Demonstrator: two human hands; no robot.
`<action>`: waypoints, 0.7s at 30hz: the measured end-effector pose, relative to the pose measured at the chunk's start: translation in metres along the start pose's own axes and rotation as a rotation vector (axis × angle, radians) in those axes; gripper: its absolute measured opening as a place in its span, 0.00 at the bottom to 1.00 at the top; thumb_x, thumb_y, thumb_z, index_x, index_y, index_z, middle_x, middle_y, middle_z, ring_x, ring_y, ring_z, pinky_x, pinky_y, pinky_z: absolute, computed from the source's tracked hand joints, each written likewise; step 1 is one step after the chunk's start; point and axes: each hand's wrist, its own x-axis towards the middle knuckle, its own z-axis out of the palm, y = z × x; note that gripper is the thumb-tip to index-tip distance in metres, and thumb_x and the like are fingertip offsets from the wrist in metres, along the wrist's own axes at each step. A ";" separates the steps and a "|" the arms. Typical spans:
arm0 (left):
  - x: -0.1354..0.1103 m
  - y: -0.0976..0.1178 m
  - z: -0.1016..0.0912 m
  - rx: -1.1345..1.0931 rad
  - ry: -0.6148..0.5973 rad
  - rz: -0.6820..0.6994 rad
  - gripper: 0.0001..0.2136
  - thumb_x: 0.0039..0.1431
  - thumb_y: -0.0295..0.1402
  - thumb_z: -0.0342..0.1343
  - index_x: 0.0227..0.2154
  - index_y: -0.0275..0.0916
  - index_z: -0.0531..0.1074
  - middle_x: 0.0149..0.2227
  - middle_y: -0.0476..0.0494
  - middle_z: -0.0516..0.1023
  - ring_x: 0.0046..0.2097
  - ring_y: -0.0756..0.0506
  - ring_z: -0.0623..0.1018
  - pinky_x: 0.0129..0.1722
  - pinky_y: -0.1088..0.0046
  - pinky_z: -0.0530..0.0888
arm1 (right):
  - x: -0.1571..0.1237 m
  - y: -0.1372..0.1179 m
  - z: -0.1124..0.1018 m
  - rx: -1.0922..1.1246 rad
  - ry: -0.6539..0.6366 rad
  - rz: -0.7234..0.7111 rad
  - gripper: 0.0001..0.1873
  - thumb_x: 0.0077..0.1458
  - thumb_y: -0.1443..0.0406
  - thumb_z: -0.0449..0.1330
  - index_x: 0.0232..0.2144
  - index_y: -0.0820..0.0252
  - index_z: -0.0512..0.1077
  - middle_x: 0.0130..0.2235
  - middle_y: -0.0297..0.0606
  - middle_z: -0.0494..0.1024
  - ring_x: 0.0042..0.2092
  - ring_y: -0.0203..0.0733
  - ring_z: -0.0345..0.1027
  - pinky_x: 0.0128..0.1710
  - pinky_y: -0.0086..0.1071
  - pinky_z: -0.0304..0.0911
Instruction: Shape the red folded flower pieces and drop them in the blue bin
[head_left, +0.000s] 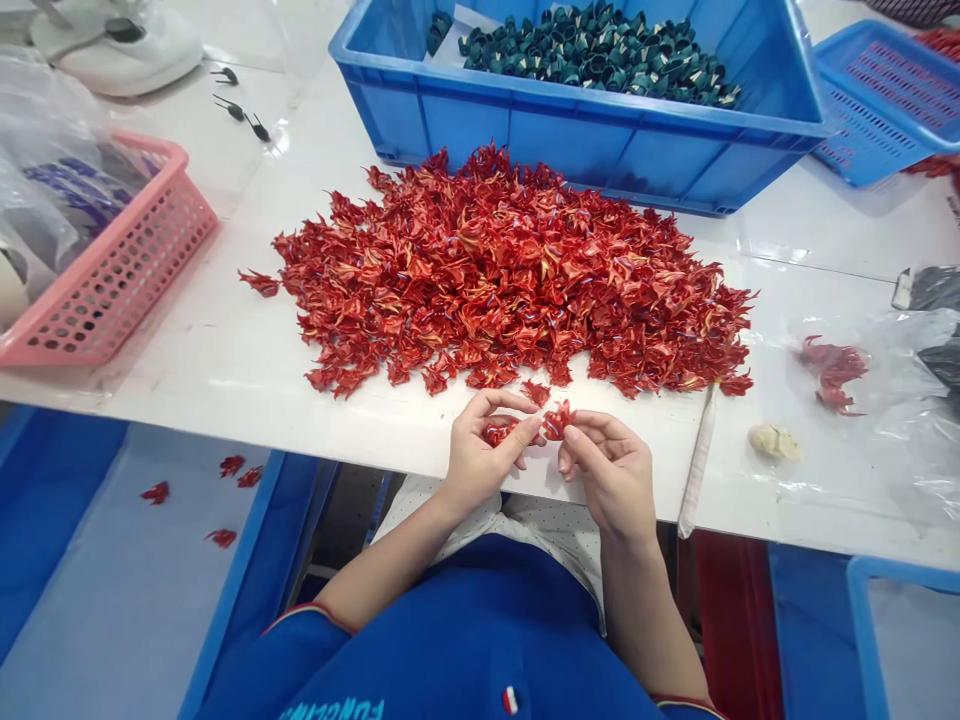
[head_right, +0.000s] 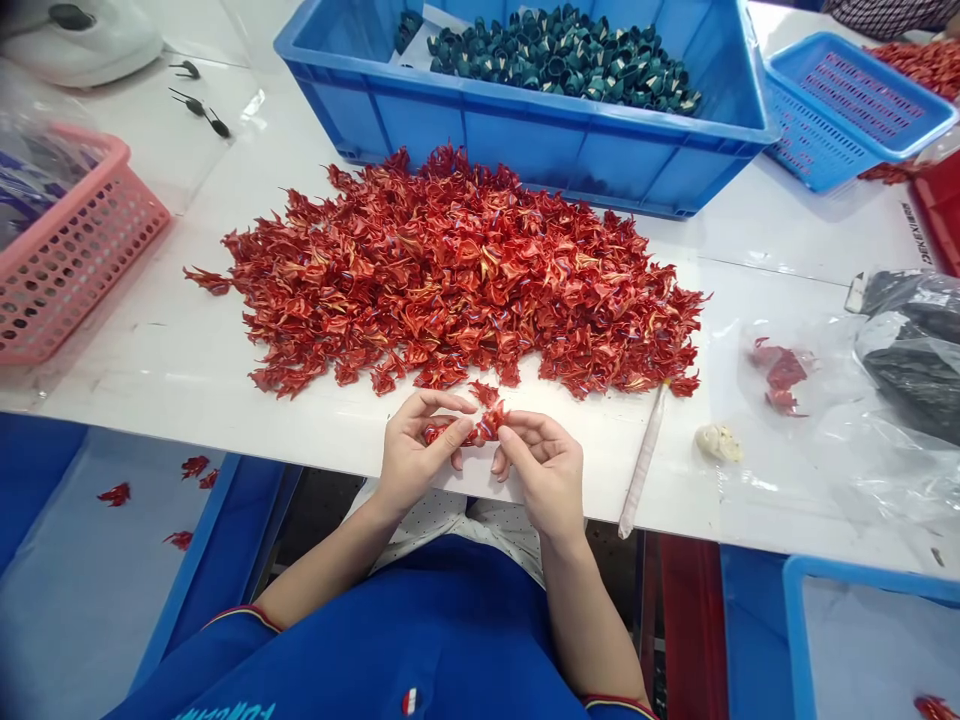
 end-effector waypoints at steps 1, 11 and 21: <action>0.000 0.000 0.000 0.000 -0.010 -0.011 0.14 0.51 0.41 0.66 0.30 0.36 0.71 0.34 0.45 0.78 0.25 0.50 0.79 0.15 0.83 0.72 | 0.000 0.000 0.001 0.014 0.014 -0.006 0.12 0.46 0.60 0.71 0.31 0.60 0.76 0.17 0.30 0.75 0.17 0.32 0.65 0.16 0.24 0.63; -0.001 -0.009 -0.002 0.081 -0.085 0.121 0.13 0.54 0.42 0.64 0.27 0.36 0.78 0.31 0.43 0.77 0.23 0.51 0.77 0.12 0.82 0.72 | -0.008 0.002 0.010 -0.097 0.103 -0.091 0.11 0.48 0.60 0.69 0.30 0.59 0.74 0.19 0.29 0.75 0.19 0.33 0.68 0.18 0.25 0.67; -0.001 -0.006 -0.003 0.098 -0.131 0.065 0.14 0.55 0.42 0.63 0.26 0.35 0.75 0.30 0.44 0.75 0.23 0.52 0.75 0.13 0.81 0.72 | -0.011 -0.002 0.011 -0.231 0.149 -0.192 0.09 0.47 0.62 0.70 0.29 0.58 0.75 0.24 0.32 0.77 0.22 0.34 0.69 0.20 0.27 0.69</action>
